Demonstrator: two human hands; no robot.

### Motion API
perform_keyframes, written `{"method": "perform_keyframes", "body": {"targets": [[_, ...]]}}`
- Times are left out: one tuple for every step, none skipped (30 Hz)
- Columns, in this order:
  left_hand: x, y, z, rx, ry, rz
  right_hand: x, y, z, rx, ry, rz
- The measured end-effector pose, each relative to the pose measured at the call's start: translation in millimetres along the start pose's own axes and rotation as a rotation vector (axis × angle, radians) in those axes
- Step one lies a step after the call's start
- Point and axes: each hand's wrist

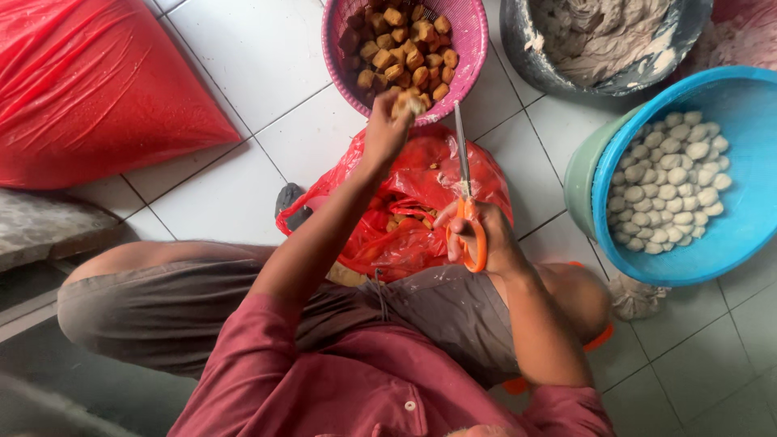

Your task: The person sits on the floor and uses orange-handled scissors to cut small brown fried dough pieces into smaller bits. The cut pieces fall into a red plastic bag on the floor. The person repeatedly picks pieces from a pink basket and cuts them.

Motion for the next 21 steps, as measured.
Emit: {"method": "perform_keyframes", "body": {"targets": [[9, -2, 18, 0.061, 0.109, 0.132, 2, 1, 0, 0.004, -0.006, 0.007], [19, -3, 30, 0.209, 0.339, 0.273, 3, 2, -1, -0.001, -0.031, 0.015], [27, -4, 37, 0.347, 0.582, 0.417, 2, 2, -1, -0.009, -0.062, 0.021], [31, -6, 39, 0.411, 0.7, 0.48, 2, 2, 0, -0.022, -0.1, 0.023], [32, -8, 39, 0.472, 0.819, 0.543, 0, 2, 1, -0.033, -0.112, -0.005], [27, -8, 34, 0.527, 0.937, 0.607, -3, 0, 1, -0.038, -0.125, -0.029], [15, -9, 25, 0.247, 0.703, 0.507, -6, -1, 1, -0.038, -0.139, -0.052], [0, -13, 19, -0.037, 0.471, 0.403, -10, -2, 0, -0.014, -0.1, -0.028], [-18, -16, 14, -0.233, 0.425, 0.715, -12, -4, -1, 0.011, -0.06, -0.004], [-42, -20, 4, -0.624, 0.254, 0.754, -13, -4, -1, 0.034, -0.015, 0.02], [-67, -24, -6, -0.953, 0.16, 0.858, -13, -5, 0, 0.043, -0.003, 0.001], [-91, -26, -16, -1.026, 0.142, 0.96, -12, -6, 3, 0.05, 0.011, -0.021], [-112, -29, -23, -1.024, 0.144, 1.045, -11, -7, 5, 0.057, 0.026, -0.044], [-132, -30, -34, -0.912, 0.165, 1.098, -8, -7, 7, 0.029, 0.026, -0.015], [-146, -34, -45, -0.703, 0.166, 1.176, -6, -8, 9, 0.001, 0.024, 0.014], [-157, -35, -58, -0.517, 0.163, 1.221, -4, -9, 11, -0.029, 0.017, 0.041], [-164, -34, -67, -0.369, 0.159, 1.25, -3, -10, 14, -0.033, 0.023, 0.048], [-168, -34, -72, -0.293, 0.161, 1.258, -1, -11, 15, -0.033, 0.029, 0.055], [-170, -34, -74, -0.23, 0.169, 1.265, 0, -11, 16, -0.033, 0.036, 0.062], [-168, -33, -75, -0.207, 0.177, 1.267, 1, -10, 17, -0.027, 0.039, 0.054], [-164, -34, -75, -0.233, 0.187, 1.27, 2, -9, 17, -0.02, 0.042, 0.046]]}}
Point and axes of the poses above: each hand's wrist, its own z-axis towards the middle knuckle, its own y-axis out of the palm, x = y × z, and after that the axes turned 13 degrees about z, right-handed
